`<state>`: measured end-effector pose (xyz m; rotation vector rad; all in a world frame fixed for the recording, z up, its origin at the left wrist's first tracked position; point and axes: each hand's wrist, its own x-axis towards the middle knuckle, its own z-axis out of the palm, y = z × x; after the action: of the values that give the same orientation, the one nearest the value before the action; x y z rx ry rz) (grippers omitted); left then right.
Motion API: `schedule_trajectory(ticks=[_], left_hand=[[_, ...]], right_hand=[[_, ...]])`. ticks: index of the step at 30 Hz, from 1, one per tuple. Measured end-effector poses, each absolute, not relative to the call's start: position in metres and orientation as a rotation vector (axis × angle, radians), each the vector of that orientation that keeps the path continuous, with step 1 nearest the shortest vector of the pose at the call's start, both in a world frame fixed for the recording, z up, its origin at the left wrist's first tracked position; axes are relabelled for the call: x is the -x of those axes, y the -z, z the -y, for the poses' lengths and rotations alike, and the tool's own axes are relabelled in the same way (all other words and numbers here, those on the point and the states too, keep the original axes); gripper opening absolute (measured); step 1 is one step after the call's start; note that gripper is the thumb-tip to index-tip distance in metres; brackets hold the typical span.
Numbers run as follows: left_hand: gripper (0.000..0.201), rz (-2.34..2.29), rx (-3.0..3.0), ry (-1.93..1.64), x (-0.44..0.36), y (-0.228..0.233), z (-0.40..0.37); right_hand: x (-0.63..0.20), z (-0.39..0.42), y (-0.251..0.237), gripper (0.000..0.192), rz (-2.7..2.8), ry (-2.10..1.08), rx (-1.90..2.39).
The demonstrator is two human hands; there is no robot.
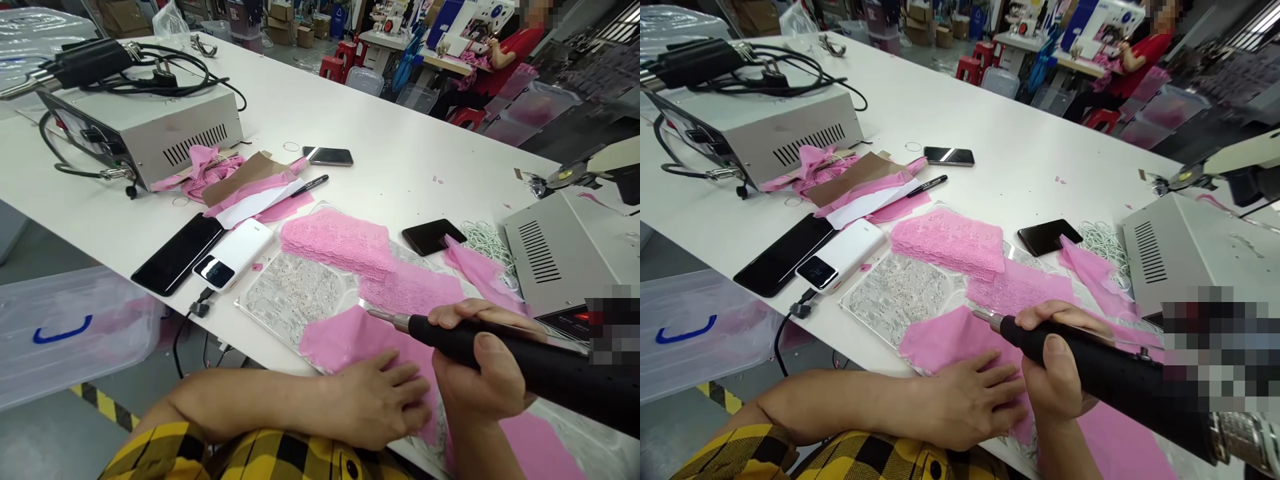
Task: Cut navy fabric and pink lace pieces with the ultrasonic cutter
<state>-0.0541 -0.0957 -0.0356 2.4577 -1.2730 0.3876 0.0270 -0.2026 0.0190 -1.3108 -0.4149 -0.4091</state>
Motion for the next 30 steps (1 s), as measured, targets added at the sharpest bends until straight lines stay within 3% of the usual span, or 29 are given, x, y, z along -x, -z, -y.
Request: schedule_trajectory(ticks=[30], left_hand=[[0.024, 1.205, -2.382, -0.437, 0.055, 0.043, 0.104]], right_hand=[[-0.021, 0.185, -0.018, 0.013, 0.337, 0.297, 1.327]])
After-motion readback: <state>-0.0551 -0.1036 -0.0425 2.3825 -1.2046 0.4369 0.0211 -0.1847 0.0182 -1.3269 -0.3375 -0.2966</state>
